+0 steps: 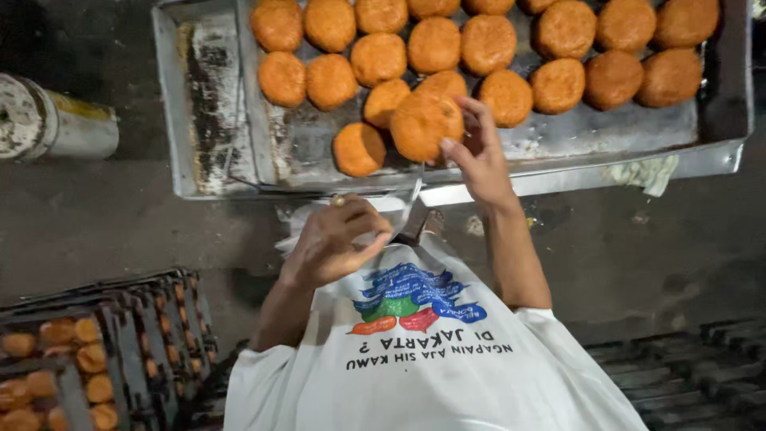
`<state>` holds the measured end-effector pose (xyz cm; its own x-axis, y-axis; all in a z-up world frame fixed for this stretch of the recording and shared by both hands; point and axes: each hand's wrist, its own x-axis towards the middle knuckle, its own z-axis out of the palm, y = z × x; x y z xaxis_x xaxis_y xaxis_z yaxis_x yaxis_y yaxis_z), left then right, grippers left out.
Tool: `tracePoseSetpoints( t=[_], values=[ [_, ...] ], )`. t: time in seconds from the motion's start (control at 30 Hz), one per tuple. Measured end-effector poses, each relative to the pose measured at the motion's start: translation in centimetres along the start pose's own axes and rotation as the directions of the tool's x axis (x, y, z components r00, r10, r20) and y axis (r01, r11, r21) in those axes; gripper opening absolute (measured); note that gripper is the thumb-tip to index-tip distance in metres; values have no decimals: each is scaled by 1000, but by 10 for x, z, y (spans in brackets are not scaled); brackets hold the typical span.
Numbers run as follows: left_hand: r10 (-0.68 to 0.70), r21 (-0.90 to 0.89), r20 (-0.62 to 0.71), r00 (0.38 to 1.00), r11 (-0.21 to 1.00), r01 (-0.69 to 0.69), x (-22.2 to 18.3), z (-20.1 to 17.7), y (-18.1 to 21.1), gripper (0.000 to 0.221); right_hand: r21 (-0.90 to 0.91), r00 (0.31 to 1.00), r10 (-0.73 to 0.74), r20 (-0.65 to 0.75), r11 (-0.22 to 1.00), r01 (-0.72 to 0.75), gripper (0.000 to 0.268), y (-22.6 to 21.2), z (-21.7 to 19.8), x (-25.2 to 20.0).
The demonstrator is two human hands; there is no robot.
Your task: The person places fried bread pieces from a large metal tray into clear plastic bags by hand.
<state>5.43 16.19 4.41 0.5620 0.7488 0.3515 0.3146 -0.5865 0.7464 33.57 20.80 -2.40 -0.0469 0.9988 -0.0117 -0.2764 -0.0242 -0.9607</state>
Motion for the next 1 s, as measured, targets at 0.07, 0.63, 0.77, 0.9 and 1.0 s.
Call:
tracePoseSetpoints(
  t=[0.07,0.63,0.77,0.9,1.0],
  values=[
    [-6,-51,35,999,999,8,19,17,11,17,96,1000,-15,-4,995,16,69,-24,-23,-13],
    [-127,-543,9,992,832,111,78,130,17,18,-154,925,-17,380,985,82,49,-51,-163,-21],
    [-137,-413,-47,989,905,106,63,131,5,24,-358,737,-92,670,829,430,47,-71,-147,-15],
    [-136,-433,76,988,888,156,47,115,-8,19,-296,877,-35,479,934,199,47,-67,-132,-20],
    [-70,-547,213,974,818,178,36,91,-10,17,-2,952,-156,264,987,162,51,-48,-109,-31]
  ],
)
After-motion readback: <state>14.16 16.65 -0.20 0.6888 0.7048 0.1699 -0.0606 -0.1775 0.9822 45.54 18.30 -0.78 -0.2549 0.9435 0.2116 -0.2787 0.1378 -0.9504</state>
